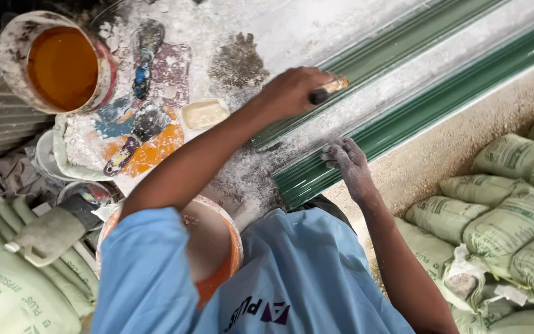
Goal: The person prepares a liquid mixture in a bucket by hand and then applies it to green molding strips using a brush.
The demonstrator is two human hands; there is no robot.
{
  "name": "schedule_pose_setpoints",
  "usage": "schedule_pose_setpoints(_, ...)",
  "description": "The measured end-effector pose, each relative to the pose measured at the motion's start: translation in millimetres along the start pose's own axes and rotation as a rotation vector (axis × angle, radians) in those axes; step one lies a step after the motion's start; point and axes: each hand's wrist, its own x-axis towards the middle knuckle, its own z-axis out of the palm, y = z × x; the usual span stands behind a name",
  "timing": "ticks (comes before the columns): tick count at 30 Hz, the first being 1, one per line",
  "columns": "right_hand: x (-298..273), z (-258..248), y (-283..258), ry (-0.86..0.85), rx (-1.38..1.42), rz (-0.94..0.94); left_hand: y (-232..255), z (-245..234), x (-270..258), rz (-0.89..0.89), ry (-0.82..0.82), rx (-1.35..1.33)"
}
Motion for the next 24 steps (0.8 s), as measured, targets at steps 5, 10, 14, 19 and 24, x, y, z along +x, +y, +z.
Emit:
schedule_pose_setpoints(5,-19,-22,5,0.19,0.129,-0.106,-48,52,-8,-0.137,-0.124,0.287)
schedule_pose_setpoints(10,-12,-53,37,0.205,0.18,0.019,-38,13,-96,-0.33,-0.41,0.418)
schedule_pose_setpoints(14,-2,-49,32,0.077,0.198,0.089,-17,-13,-128,-0.549,-0.636,0.468)
schedule_pose_setpoints(19,11,-61,25,-0.031,0.161,0.116,-14,-9,-111,-0.537,-0.754,0.542)
schedule_pose_setpoints(24,25,-102,11,-0.063,0.154,0.09,-45,68,-12,-0.342,-0.591,0.614)
